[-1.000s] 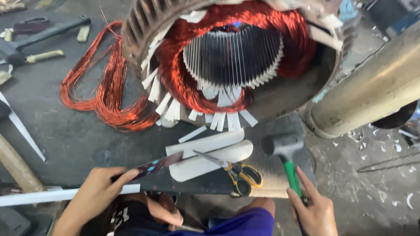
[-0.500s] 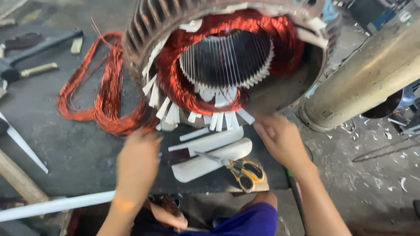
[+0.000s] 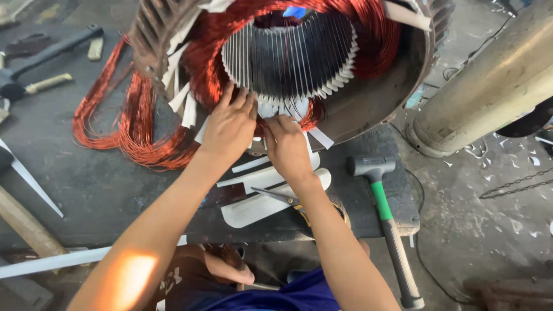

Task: Rewinding an electric motor by inserting copper coils into the stator slots and seating them with a mallet

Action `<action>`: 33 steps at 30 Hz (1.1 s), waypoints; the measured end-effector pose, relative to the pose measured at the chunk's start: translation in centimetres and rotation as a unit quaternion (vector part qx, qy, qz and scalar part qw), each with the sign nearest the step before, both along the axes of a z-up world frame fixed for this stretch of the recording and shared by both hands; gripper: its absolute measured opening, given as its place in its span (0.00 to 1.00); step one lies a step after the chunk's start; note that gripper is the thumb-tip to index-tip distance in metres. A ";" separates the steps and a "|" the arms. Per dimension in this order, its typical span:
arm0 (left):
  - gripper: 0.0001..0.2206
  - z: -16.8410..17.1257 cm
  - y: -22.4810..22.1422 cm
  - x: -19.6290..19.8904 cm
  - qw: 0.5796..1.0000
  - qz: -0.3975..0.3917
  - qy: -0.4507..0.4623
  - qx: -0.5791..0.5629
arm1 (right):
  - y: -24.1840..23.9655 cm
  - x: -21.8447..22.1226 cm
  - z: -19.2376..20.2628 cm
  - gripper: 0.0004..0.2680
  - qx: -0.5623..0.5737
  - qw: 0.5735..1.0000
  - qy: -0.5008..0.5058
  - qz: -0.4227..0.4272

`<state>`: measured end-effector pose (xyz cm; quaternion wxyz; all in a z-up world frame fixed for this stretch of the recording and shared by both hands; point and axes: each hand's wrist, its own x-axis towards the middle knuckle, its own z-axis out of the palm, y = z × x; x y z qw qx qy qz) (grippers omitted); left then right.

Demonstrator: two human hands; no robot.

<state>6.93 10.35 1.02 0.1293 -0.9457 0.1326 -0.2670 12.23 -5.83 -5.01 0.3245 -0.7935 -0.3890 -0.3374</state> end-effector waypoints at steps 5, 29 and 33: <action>0.10 -4.8 0.9 6.1 0.998 -0.046 -0.038 0.002 | -0.1 0.7 -1.9 0.05 0.008 1.000 0.008 -0.014; 0.10 -4.6 -2.7 7.9 0.973 0.144 -0.181 -0.019 | 1.0 2.1 -5.6 0.07 0.072 0.996 -0.040 -0.024; 0.12 -6.6 -3.2 11.0 0.959 0.237 -0.142 -0.055 | 0.9 1.7 -6.1 0.06 0.078 0.997 -0.022 -0.021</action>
